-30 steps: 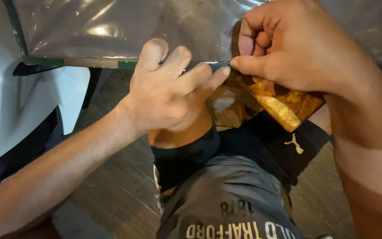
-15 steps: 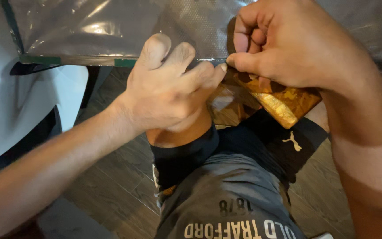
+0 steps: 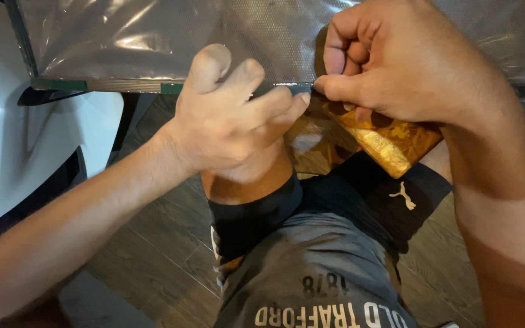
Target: The person presses a clear plastic sheet into the frame of a window screen, smoothing it along the edges and corners to secure it in place. The person works by hand, adjusting the sheet and frame repeatedly to ensure a tight fit.
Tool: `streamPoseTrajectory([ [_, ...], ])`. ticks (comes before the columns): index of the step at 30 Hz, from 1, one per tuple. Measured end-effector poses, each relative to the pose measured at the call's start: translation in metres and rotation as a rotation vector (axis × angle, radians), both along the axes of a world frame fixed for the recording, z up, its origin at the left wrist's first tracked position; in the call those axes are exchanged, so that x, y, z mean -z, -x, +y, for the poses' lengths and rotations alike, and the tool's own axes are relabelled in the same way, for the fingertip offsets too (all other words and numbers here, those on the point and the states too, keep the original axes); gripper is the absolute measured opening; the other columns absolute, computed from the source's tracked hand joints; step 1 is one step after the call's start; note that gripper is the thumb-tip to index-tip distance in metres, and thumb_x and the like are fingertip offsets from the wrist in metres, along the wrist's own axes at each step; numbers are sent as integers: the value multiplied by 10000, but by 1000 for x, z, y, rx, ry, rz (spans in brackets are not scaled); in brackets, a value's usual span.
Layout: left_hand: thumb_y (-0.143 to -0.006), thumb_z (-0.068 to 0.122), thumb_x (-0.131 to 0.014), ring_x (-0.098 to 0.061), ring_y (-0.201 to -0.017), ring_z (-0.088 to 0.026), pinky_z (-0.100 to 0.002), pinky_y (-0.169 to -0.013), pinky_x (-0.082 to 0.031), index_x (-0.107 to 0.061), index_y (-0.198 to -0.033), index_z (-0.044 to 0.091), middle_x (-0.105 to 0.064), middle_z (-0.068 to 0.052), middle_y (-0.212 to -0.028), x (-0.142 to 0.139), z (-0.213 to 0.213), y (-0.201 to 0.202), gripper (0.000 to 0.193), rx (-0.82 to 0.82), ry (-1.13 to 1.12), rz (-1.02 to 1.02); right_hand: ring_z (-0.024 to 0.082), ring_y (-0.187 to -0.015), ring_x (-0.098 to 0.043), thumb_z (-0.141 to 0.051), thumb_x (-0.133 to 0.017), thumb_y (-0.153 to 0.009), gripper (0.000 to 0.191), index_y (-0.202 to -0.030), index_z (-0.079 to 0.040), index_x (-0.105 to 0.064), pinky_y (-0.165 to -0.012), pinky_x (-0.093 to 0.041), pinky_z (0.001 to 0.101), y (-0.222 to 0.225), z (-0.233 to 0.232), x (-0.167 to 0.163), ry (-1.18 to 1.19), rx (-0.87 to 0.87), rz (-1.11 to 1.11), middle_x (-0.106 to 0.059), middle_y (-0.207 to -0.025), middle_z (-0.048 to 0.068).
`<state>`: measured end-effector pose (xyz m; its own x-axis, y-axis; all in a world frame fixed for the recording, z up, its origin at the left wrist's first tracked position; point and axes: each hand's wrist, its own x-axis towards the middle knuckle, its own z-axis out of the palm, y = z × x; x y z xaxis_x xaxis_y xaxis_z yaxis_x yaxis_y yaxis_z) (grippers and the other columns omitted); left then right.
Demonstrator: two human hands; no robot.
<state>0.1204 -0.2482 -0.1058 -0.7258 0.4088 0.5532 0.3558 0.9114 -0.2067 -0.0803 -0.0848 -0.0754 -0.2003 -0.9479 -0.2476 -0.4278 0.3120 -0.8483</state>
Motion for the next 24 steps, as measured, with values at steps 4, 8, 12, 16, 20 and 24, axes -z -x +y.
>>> streamPoseTrajectory([
  [4,-862,244,-701,-518,-960,-186,-413,-924,-343,-770,-1250,124,-537,38,-1038,2,4,-2,412,-31,-8,5,79,-482,-638,-40,-760,-871,156,-797,-2,-628,-413,-451,235,0,1,-1,-5,9,1,-650,-580,50],
  [8,-888,241,-691,-518,-1003,-191,-414,-934,-336,-764,-1229,94,-528,40,-994,1,5,-3,378,-35,-13,-37,96,-522,-582,-15,-796,-851,151,-796,4,-657,-432,-409,241,0,0,1,122,-55,179,-640,-612,60],
  [12,-898,219,-683,-506,-1011,-190,-411,-934,-325,-754,-1235,81,-550,46,-1024,-2,7,-2,370,-36,-22,-40,67,-497,-627,-25,-761,-862,152,-787,0,-631,-420,-428,235,1,1,0,31,-25,76,-642,-568,46],
  [16,-906,216,-687,-520,-1002,-174,-407,-925,-335,-746,-1206,98,-547,59,-993,-4,10,-2,328,-60,-32,-62,69,-502,-636,-23,-760,-859,145,-793,-2,-632,-423,-434,231,0,1,-1,39,-24,56,-646,-576,46],
  [20,-895,218,-690,-510,-962,-165,-400,-911,-340,-746,-1189,102,-555,63,-1030,-6,11,-2,320,-63,-23,-57,72,-496,-655,-27,-761,-854,141,-795,-6,-634,-416,-449,233,1,0,0,7,-16,71,-652,-569,44],
  [24,-899,199,-696,-511,-969,-164,-397,-913,-336,-747,-1197,104,-546,61,-995,-3,11,-2,317,-67,-24,-43,68,-518,-624,-29,-768,-860,143,-805,-10,-637,-437,-434,231,3,1,5,50,-27,43,-640,-600,33],
])
